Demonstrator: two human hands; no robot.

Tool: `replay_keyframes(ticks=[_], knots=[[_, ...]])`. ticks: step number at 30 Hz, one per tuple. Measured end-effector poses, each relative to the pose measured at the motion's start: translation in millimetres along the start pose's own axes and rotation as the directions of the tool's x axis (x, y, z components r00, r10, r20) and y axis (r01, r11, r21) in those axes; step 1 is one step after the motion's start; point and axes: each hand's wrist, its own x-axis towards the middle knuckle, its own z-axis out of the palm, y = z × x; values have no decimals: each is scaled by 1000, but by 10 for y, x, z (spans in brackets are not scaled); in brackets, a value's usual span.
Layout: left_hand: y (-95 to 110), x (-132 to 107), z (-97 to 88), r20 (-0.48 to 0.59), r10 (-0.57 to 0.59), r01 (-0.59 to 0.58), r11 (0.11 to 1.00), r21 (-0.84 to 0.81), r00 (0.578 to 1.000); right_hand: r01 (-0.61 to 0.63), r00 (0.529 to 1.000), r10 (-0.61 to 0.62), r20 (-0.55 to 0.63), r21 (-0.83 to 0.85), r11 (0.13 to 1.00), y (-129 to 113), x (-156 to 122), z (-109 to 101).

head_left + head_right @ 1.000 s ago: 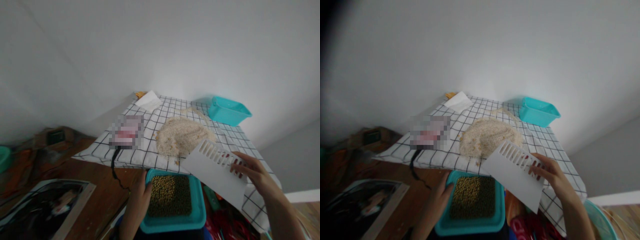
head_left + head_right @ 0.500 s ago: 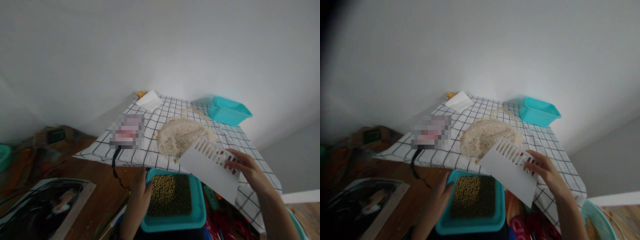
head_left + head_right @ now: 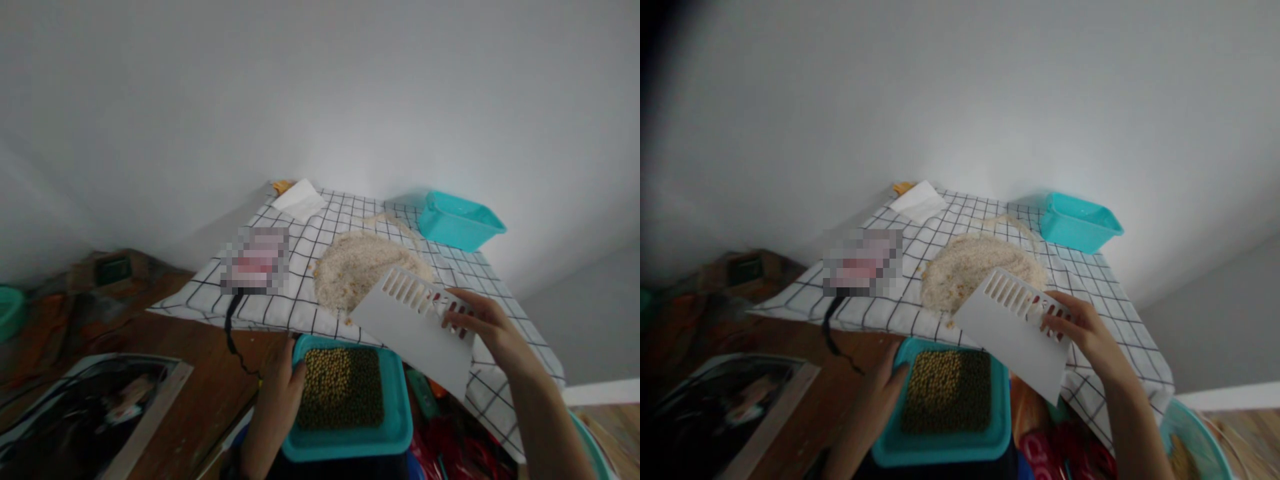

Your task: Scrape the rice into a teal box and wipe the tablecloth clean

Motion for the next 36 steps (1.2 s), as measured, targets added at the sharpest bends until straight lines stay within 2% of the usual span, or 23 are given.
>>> replay_keyframes(ticks=[11,16,23,36], knots=[[21,7,12,37,-57,58,998,-7,998,15,999,-14,37,-20,1000,-64,-20,2],[-1,8,18,35,-58,58,998,-7,998,11,1000,-10,24,-22,1000,-86,-27,30],[3,13,8,63,-52,53,999,-12,997,35,996,-36,76,12,999,-116,31,57],[25,17,0,95,-89,91,996,-22,992,48,991,-57,118,74,996,-175,153,221]])
